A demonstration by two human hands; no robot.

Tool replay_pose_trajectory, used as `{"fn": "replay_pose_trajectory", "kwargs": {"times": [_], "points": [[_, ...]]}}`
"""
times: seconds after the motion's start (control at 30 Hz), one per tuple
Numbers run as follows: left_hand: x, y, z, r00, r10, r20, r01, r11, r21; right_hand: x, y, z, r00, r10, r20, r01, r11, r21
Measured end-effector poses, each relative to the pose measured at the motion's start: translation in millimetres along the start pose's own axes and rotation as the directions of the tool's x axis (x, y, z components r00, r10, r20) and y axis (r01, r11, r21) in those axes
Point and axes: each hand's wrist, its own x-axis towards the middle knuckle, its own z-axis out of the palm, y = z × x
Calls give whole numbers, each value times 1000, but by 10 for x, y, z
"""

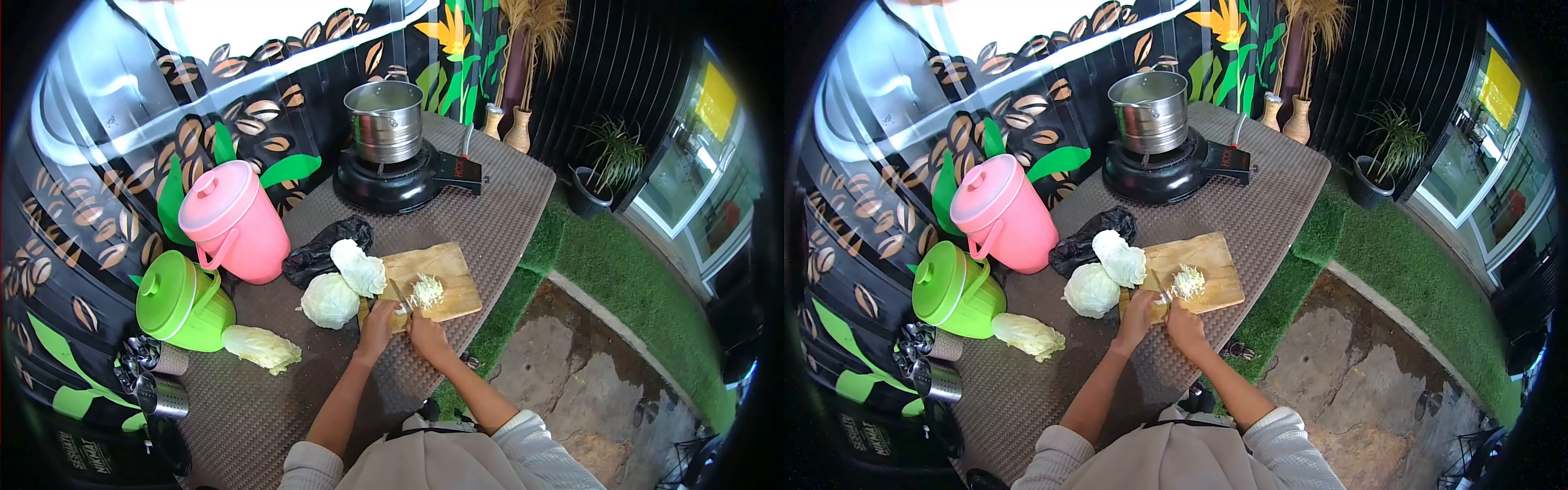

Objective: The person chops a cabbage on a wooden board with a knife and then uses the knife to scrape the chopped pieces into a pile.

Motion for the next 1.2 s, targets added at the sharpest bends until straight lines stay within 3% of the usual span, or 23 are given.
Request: {"fn": "replay_pose_trajectory", "kwargs": {"times": [0.27, 0.47, 0.53, 0.63, 0.67, 0.7, 0.77, 0.83, 0.87, 0.93, 1.0, 1.2], "points": [[2, -24, -82, 996, 76, 55, -71, 994, -80, -58, -43, 128, 1000, 18, -8, -18, 1000, -25], [-40, 163, -188, 994, 30, 107, -13, 987, -160, -115, 21, 48, 993, -104, -56, 104, 995, -10], [-47, 188, -190, 995, 45, 94, -31, 989, -145, -159, 13, 185, 998, -2, -62, 1, 1000, -17], [-37, 182, -171, 995, 40, 91, -27, 991, -134, -4, 3, 133, 998, -39, -58, 37, 999, -31], [-41, 170, -166, 994, 19, 105, -4, 990, -140, 51, 8, 49, 999, -18, 36, 19, 1000, -14], [-45, 157, -157, 994, 23, 108, -8, 990, -138, 59, 49, 15, 999, -16, 32, 17, 1000, -10], [-41, 135, -138, 993, 78, 86, -74, 996, -42, 103, 120, -73, 995, -72, 73, 66, 994, 84], [-62, 200, -150, 995, 78, 64, -82, 995, 57, 30, 91, -246, 986, -13, 164, -4, 994, 107], [-65, 231, -148, 996, 82, 44, -87, 985, 151, -14, 122, -255, 988, -14, 156, -5, 993, 119], [-68, 234, -116, 997, 67, 44, -72, 990, 123, -104, 185, -178, 989, -11, 145, -8, 991, 131], [-62, 213, -91, 998, 50, 46, -55, 994, 97, -209, 201, -44, 999, -30, -15, 32, 989, 146], [-119, 242, -32, 993, 77, -89, -70, 994, 79, -232, 137, -47, 998, 47, -39, -44, 996, 79]]}}
